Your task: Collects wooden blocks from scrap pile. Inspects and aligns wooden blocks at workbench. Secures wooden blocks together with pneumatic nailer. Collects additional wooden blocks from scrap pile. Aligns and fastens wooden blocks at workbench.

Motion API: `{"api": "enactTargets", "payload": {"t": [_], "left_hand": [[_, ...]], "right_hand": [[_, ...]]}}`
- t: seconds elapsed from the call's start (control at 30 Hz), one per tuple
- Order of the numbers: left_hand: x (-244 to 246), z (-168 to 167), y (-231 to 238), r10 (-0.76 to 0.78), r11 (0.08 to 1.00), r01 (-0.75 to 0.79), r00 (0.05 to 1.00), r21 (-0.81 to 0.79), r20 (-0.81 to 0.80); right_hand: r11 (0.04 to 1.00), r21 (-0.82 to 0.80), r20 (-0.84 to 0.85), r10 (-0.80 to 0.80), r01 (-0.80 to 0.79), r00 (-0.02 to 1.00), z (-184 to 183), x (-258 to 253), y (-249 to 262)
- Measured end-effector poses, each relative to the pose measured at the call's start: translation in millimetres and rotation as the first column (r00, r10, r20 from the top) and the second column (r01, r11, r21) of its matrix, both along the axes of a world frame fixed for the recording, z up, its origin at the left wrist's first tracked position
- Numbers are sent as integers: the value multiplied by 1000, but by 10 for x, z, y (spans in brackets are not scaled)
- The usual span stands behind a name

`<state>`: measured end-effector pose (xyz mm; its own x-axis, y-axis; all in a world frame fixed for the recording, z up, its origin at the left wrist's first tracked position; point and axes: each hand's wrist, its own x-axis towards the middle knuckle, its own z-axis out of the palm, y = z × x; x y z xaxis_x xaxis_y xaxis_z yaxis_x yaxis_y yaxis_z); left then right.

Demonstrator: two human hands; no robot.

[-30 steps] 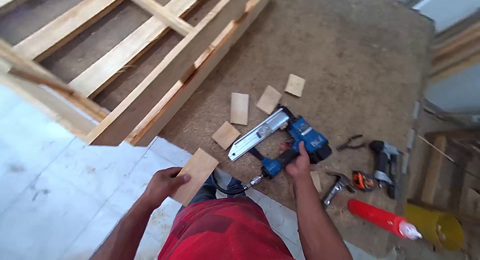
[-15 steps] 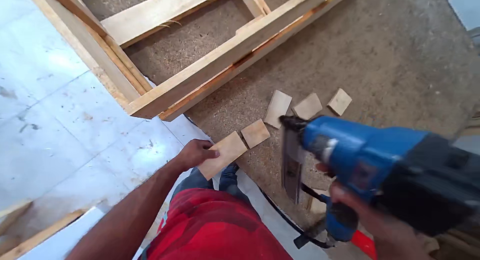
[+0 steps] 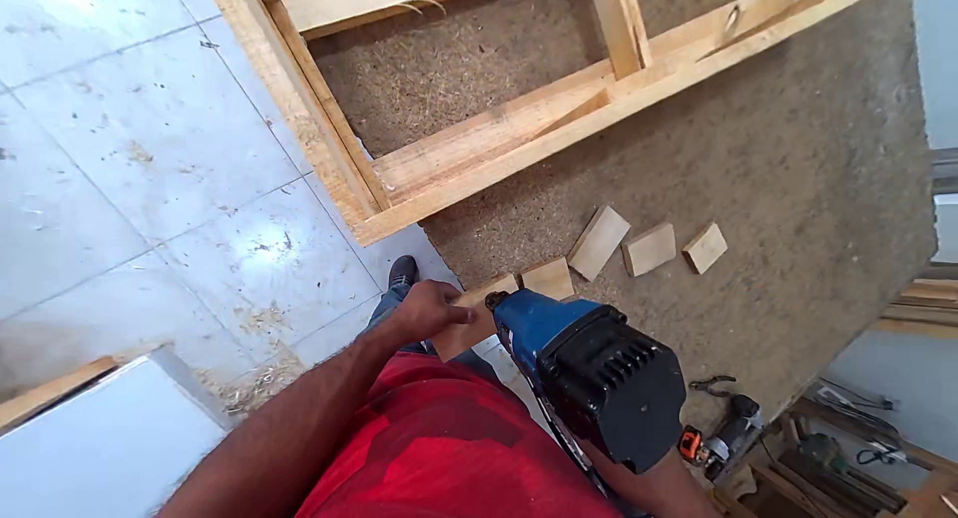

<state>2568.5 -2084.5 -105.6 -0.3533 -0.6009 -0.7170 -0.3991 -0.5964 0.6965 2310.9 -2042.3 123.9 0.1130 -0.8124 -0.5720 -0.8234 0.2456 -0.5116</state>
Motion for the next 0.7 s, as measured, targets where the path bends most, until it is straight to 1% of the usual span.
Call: {"api": "enactTargets", "payload": {"t": [0.07, 0.1, 0.17, 0.23, 0.27, 0.3, 0.37, 0.43, 0.47, 0.5, 0.53, 0.57, 0.63, 0.67, 0.7], "left_hand": [[10, 0, -10, -1, 1000, 1, 1000, 11, 6], [9, 8, -3, -4, 1000, 4, 1000, 16, 5], [-1, 13, 15, -20, 1000, 20, 1000, 17, 3], [4, -52, -37, -32, 999, 32, 999, 9, 5], [5, -69, -28, -37, 999, 37, 999, 16, 7], [6, -79, -18, -36, 999, 35, 999, 23, 9], [26, -72, 22, -41, 998, 40, 999, 39, 13], [24, -84, 5, -42, 998, 41, 999, 43, 6], [4, -62, 0, -46, 998, 46, 999, 41, 9], [-8, -25, 8, -67, 997, 66, 998, 32, 21], [-16, 15, -4, -87, 996, 87, 995, 21, 41], [-10, 59, -2, -100, 995, 100, 993, 1, 60], [45, 230, 16, -101, 993, 104, 993, -51, 68], [84, 343, 27, -57, 995, 60, 998, -79, 38], [104, 450, 12, 21, 994, -22, 1000, -103, -6]], "right_hand": [[996, 89, -57, 31, -26, 998, 104, 173, -176], [994, 108, -76, 29, -20, 997, 149, 204, -194], [987, 160, -127, 44, -24, 991, 266, 213, -164], [977, 210, -137, 69, -39, 988, 288, 159, -108], [980, 199, -96, 47, -27, 994, 225, 80, -6], [990, 139, -29, 9, -5, 1000, 72, -41, 134], [995, 81, 86, -63, 56, 994, -129, -143, 358], [995, 61, 107, -82, 76, 991, -132, -138, 357], [992, 79, 80, -107, 101, 991, -30, -108, 330], [984, 82, 57, -165, 161, 985, 104, -73, 330], [966, 15, 69, -260, 259, 963, 147, -105, 399], [924, -29, 94, -376, 380, 922, 125, -202, 519], [779, -18, 138, -619, 627, 773, 15, -530, 752], [700, 1, 148, -707, 714, 692, -13, -726, 783], [630, 23, 157, -769, 776, 619, -21, -933, 755]]}}
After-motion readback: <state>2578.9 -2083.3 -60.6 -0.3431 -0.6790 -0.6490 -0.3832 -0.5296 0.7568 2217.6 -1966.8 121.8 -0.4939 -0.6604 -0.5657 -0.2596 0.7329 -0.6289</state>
